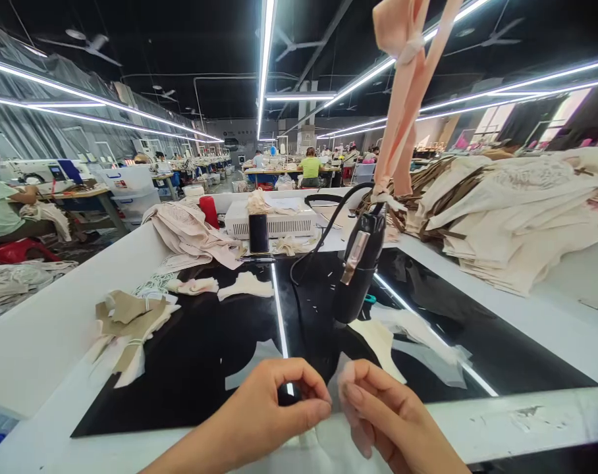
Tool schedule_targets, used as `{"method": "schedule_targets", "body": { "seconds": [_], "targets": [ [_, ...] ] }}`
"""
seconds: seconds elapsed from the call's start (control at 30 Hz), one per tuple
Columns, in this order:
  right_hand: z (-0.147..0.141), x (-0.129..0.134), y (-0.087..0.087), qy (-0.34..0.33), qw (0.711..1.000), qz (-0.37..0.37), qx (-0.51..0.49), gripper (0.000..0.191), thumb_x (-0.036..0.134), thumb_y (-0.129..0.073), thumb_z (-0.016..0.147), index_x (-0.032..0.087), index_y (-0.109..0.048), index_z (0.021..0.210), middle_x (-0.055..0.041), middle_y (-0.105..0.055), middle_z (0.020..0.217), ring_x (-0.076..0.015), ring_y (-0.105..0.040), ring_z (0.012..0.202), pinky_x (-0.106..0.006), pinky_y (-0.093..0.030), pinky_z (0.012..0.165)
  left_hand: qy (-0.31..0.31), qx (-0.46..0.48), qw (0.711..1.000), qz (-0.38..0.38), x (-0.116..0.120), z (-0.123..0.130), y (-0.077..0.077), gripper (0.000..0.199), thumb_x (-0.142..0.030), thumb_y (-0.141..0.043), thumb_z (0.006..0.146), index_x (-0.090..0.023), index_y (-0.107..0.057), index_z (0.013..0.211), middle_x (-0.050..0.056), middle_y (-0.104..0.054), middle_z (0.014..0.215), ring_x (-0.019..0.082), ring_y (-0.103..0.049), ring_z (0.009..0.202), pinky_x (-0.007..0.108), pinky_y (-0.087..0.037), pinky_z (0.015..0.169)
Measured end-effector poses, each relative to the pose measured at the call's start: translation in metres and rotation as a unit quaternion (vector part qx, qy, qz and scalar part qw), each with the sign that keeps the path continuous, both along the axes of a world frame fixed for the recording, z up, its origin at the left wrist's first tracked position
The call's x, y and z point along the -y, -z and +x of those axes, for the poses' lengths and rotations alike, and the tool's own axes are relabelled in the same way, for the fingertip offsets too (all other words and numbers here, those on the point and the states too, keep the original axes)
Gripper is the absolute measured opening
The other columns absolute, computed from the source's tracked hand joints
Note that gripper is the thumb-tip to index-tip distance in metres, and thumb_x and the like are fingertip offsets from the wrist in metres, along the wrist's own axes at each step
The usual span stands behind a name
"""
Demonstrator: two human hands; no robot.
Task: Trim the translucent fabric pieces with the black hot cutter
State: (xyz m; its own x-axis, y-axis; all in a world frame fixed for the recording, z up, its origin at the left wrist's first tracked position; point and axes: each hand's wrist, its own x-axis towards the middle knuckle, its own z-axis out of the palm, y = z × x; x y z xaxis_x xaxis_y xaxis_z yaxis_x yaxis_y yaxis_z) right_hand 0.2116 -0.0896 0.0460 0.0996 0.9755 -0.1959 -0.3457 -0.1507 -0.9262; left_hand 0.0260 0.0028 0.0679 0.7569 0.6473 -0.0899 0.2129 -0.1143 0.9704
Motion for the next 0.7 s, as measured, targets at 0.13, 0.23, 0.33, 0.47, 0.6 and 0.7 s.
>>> {"method": "schedule_targets", "body": {
  "seconds": [0.13, 0.23, 0.33, 0.47, 0.6, 0.7],
  "targets": [
    [0.001, -0.003, 0.005, -0.011, 1.000, -0.025, 0.012, 0.049, 0.064, -0.090, 0.073, 0.019, -0.071, 0.083, 0.0032, -0.055, 0.065, -0.0081, -0.043, 0.055, -0.023, -0.041, 0.054, 0.014, -0.026, 0.999, 0.022, -0.001, -0.006, 0.000, 0.009, -0.027, -0.069, 0.086, -0.019, -0.071, 0.085, 0.000, -0.070, 0.086, 0.018, -0.062, 0.087, 0.027, -0.048, 0.082],
    [0.001, -0.006, 0.008, -0.028, 0.999, -0.038, 0.026, 0.051, 0.066, -0.089, 0.072, 0.019, -0.072, 0.083, 0.0035, -0.054, 0.064, -0.0083, -0.043, 0.055, -0.022, -0.039, 0.054, 0.029, -0.030, 0.999, 0.016, 0.000, -0.009, -0.001, 0.003, -0.022, -0.066, 0.085, -0.020, -0.068, 0.085, 0.000, -0.073, 0.090, 0.019, -0.065, 0.092, 0.027, -0.049, 0.085],
    [-0.001, -0.008, 0.009, -0.052, 0.997, -0.049, 0.027, 0.054, 0.069, -0.088, 0.072, 0.019, -0.073, 0.086, 0.0046, -0.052, 0.063, -0.0075, -0.041, 0.054, -0.021, -0.038, 0.052, 0.034, -0.030, 0.999, 0.000, 0.000, -0.010, -0.002, 0.004, -0.016, -0.064, 0.082, -0.020, -0.065, 0.083, 0.000, -0.075, 0.086, 0.018, -0.066, 0.088, 0.026, -0.049, 0.081],
    [-0.004, -0.010, 0.011, -0.061, 0.997, -0.050, 0.006, 0.057, 0.070, -0.090, 0.068, 0.018, -0.072, 0.084, 0.0070, -0.045, 0.060, -0.0063, -0.035, 0.054, -0.019, -0.036, 0.051, 0.039, -0.027, 0.999, 0.000, -0.001, -0.010, -0.002, 0.002, -0.018, -0.067, 0.082, -0.019, -0.066, 0.081, -0.002, -0.070, 0.077, 0.015, -0.061, 0.078, 0.024, -0.047, 0.076],
    [-0.006, -0.011, 0.014, -0.055, 0.997, -0.049, -0.015, 0.056, 0.067, -0.092, 0.066, 0.018, -0.069, 0.079, 0.0091, -0.038, 0.056, -0.0055, -0.030, 0.052, -0.018, -0.031, 0.049, 0.038, -0.025, 0.999, -0.003, -0.002, -0.012, -0.001, 0.006, -0.024, -0.069, 0.083, -0.018, -0.070, 0.083, -0.001, -0.068, 0.080, 0.016, -0.060, 0.079, 0.025, -0.047, 0.075],
    [-0.006, -0.011, 0.015, -0.037, 0.998, -0.047, -0.034, 0.055, 0.065, -0.094, 0.065, 0.018, -0.068, 0.077, 0.0088, -0.040, 0.056, -0.0047, -0.030, 0.052, -0.018, -0.029, 0.049, 0.028, -0.032, 0.999, -0.010, -0.004, -0.016, 0.000, 0.012, -0.029, -0.072, 0.082, -0.018, -0.073, 0.086, 0.001, -0.069, 0.084, 0.017, -0.060, 0.082, 0.026, -0.047, 0.077]
  ]
}}
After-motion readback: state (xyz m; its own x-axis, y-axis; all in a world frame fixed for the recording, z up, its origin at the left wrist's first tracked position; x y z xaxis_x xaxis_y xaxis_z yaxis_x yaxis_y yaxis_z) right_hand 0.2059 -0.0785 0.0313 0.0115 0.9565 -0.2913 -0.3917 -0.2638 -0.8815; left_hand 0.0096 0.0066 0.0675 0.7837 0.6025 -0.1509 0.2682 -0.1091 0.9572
